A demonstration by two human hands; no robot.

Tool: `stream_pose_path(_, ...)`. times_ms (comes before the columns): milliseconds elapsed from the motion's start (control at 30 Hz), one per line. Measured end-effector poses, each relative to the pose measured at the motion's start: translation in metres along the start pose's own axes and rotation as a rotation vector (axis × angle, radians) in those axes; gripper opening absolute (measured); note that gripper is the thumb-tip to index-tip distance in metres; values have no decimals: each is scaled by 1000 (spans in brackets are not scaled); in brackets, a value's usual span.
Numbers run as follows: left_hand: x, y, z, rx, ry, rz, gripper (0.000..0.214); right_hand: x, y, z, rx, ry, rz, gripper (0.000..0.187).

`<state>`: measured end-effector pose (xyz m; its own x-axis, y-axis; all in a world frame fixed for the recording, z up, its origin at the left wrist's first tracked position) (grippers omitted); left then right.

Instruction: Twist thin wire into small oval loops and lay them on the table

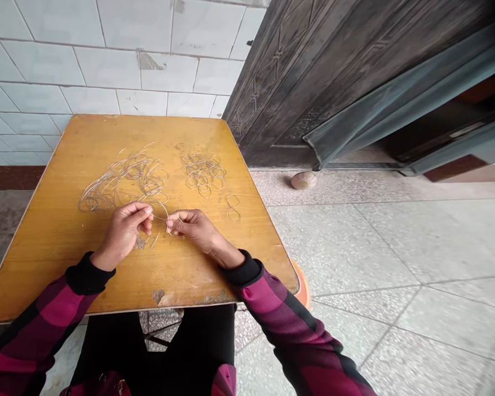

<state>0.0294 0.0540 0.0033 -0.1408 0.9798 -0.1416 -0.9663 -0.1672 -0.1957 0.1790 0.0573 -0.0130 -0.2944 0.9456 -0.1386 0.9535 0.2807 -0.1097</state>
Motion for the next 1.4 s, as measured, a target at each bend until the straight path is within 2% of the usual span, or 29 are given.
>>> stream_pose_path(67, 1, 2, 4, 107, -124, -8, 20, -1, -1, 2, 29, -35, -4, 34)
stream_pose_path(100, 1, 3, 9, 186, -227, -8, 21, -2, -1, 2, 48, -50, 9, 34)
stream_pose_path(200, -7, -1, 30, 491, -621, -53, 39, -3, -3, 5, 100, -88, 33, 35)
stream_pose_path(300, -21, -13, 42, 767, -960, -159, 32, -4, -7, 9, 131, -117, 23, 36)
stream_pose_path(367, -28, -18, 44, 876, -1115, -198, 24, -4, -10, 12, 156, -123, 22, 37)
stream_pose_path(433, -31, -21, 44, 932, -1200, -211, 21, -5, -12, 15, 181, -125, 22, 37)
stream_pose_path(533, -33, -22, 42, 967, -1226, -199, 19, -5, -15, 18, 203, -129, 23, 36)
stream_pose_path(700, -34, -21, 40, 980, -1173, -157, 10, -5, -18, 20, 226, -129, 39, 35)
stream_pose_path(867, -34, -19, 39, 946, -1144, -120, 14, -4, -18, 19, 227, -111, 62, 35)
stream_pose_path(1067, -39, -22, 38, 998, -1211, -124, 11, -5, -18, 18, 214, -109, 67, 33)
stream_pose_path(1400, -38, -23, 31, 1073, -1247, -167, 18, -3, -21, 22, 221, -110, 61, 36)
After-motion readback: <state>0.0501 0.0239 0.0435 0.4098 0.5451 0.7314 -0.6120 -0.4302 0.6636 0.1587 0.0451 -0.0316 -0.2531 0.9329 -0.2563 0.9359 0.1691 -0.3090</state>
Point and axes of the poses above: each hand's wrist, its own x-axis towards the middle knuckle, its own y-axis out of the back of the hand, z = x × y, the point moved 7 cm from there along x, towards the middle knuckle, and after that the axes turned 10 degrees about z, right-handed, at the moved point
